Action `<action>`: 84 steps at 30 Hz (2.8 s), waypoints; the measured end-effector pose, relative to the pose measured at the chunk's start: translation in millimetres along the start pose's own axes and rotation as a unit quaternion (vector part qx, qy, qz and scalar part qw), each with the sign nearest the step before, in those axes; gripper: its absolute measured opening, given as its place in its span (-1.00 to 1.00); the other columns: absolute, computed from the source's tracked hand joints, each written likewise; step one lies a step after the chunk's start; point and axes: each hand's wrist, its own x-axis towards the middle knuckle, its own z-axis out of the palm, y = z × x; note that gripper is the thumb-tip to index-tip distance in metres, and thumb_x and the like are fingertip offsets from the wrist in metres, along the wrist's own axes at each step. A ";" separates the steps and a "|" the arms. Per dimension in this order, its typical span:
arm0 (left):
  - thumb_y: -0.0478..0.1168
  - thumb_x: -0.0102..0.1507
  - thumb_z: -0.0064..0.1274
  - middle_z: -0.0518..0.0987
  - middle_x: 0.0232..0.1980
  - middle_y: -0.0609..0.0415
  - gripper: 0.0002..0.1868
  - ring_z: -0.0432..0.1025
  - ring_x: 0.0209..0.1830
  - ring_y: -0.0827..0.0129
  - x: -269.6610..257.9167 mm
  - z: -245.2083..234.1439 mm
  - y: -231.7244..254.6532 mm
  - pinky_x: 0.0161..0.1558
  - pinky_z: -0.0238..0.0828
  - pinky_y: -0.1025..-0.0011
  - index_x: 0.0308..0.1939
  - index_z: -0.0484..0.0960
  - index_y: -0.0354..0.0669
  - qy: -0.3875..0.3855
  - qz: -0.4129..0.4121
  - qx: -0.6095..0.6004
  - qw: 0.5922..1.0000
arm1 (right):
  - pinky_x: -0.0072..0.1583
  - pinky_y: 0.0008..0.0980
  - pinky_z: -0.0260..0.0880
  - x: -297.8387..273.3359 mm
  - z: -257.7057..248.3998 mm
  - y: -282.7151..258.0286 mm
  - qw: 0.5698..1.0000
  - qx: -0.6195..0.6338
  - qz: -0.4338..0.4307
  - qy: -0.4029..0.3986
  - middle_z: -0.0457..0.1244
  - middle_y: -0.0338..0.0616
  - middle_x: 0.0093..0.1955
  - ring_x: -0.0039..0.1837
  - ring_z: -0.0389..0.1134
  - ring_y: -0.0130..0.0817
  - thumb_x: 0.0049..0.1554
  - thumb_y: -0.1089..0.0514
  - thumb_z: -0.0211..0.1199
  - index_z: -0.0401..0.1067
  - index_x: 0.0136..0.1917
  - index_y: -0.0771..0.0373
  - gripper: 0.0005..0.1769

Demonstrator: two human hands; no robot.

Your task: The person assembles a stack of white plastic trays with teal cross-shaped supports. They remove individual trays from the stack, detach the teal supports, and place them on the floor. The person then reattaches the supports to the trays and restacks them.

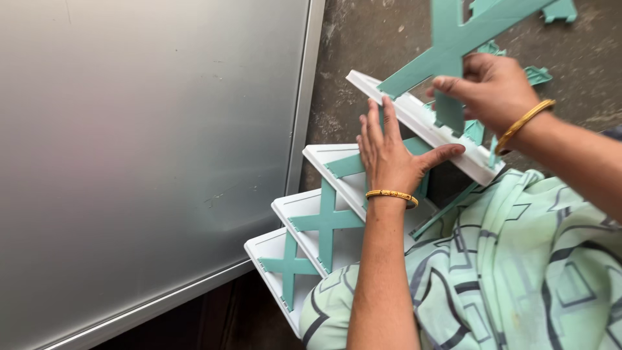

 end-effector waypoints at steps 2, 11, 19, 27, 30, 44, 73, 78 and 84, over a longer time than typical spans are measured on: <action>0.56 -0.22 0.30 -0.02 0.68 -0.32 0.58 -0.13 0.67 -0.26 -0.2 2.3 2.3 0.55 -0.21 -0.11 0.65 -0.04 -0.16 0.003 -0.013 0.000 1.000 | -0.02 -0.41 0.44 -8.1 4.9 -4.7 0.995 -0.027 -0.091 0.021 0.45 -0.17 0.02 0.02 0.46 -0.42 0.27 0.14 0.30 0.48 0.15 0.37 -0.73; 0.58 -0.29 0.32 -0.08 0.65 -0.27 0.60 -0.19 0.64 -0.24 8.3 -3.2 5.9 0.51 -0.25 -0.14 0.61 -0.05 -0.15 -0.028 -0.043 -0.001 0.999 | -0.10 -0.30 0.49 -15.8 14.7 -24.0 0.971 -0.176 -0.150 0.055 0.44 0.01 -0.10 -0.11 0.51 -0.26 0.23 0.15 0.33 0.42 0.11 0.41 -0.70; 0.63 -0.33 0.28 -0.08 0.64 -0.23 0.63 -0.19 0.64 -0.18 11.3 -1.4 5.3 0.50 -0.28 -0.14 0.59 -0.04 -0.13 -0.036 -0.053 -0.006 0.998 | -0.08 -0.29 0.58 19.8 -4.8 28.9 0.971 0.174 0.154 -0.061 0.43 -0.02 0.00 -0.07 0.52 -0.27 0.29 0.14 0.15 0.35 0.07 0.34 -0.79; 0.62 -0.30 0.29 -0.09 0.66 -0.18 0.59 -0.18 0.64 -0.13 10.3 3.8 -0.6 0.52 -0.26 -0.08 0.59 -0.02 -0.09 -0.008 -0.039 -0.007 0.999 | -0.07 -0.29 0.56 1.2 2.3 -5.8 0.978 -0.127 -0.163 0.006 0.47 -0.06 -0.07 -0.05 0.55 -0.27 0.24 0.15 0.24 0.42 0.11 0.35 -0.76; 0.60 -0.30 0.32 -0.11 0.64 -0.17 0.59 -0.20 0.63 -0.12 9.9 4.4 -0.9 0.52 -0.30 -0.07 0.59 -0.03 -0.10 -0.013 -0.044 -0.010 0.999 | -0.09 -0.26 0.51 -22.3 14.8 -26.0 0.905 -0.302 -0.297 0.045 0.45 -0.02 -0.12 -0.07 0.52 -0.20 0.19 0.15 0.34 0.43 0.10 0.36 -0.72; 0.70 -0.36 0.21 -0.11 0.65 -0.10 0.63 -0.21 0.64 -0.07 12.7 6.3 0.1 0.54 -0.31 -0.03 0.60 -0.06 0.02 -0.032 -0.060 -0.002 0.998 | -0.26 -0.44 0.51 18.0 -11.3 24.4 0.983 0.055 0.164 -0.067 0.44 -0.07 -0.12 -0.26 0.46 -0.33 0.28 0.06 0.16 0.42 0.09 0.31 -0.74; 0.70 -0.35 0.19 -0.10 0.65 -0.13 0.61 -0.20 0.64 -0.04 11.1 6.5 -3.3 0.52 -0.28 -0.01 0.60 -0.07 0.03 -0.032 -0.048 0.005 0.998 | -0.21 -0.37 0.57 23.6 -12.4 27.5 0.975 0.115 0.182 -0.051 0.43 -0.03 -0.09 -0.20 0.49 -0.29 0.25 0.07 0.17 0.40 0.10 0.28 -0.75; 0.68 -0.30 0.21 -0.14 0.66 -0.13 0.59 -0.22 0.64 -0.05 10.8 1.8 -2.3 0.53 -0.30 0.00 0.60 -0.08 0.01 -0.042 -0.046 0.011 0.998 | -0.18 -0.25 0.52 10.7 -1.7 -5.5 0.931 -0.262 -0.251 0.041 0.44 0.01 -0.19 -0.15 0.52 -0.11 0.24 0.04 0.28 0.42 0.04 0.25 -0.75; 0.67 -0.30 0.22 -0.15 0.65 -0.14 0.58 -0.22 0.63 -0.05 10.1 0.1 -1.1 0.53 -0.32 0.00 0.60 -0.07 0.00 -0.043 -0.049 0.000 0.998 | -0.21 -0.10 0.42 -14.5 9.3 -23.6 0.839 -0.425 -0.333 0.070 0.39 0.06 -0.28 -0.19 0.46 0.04 0.21 0.04 0.32 0.39 0.08 0.25 -0.70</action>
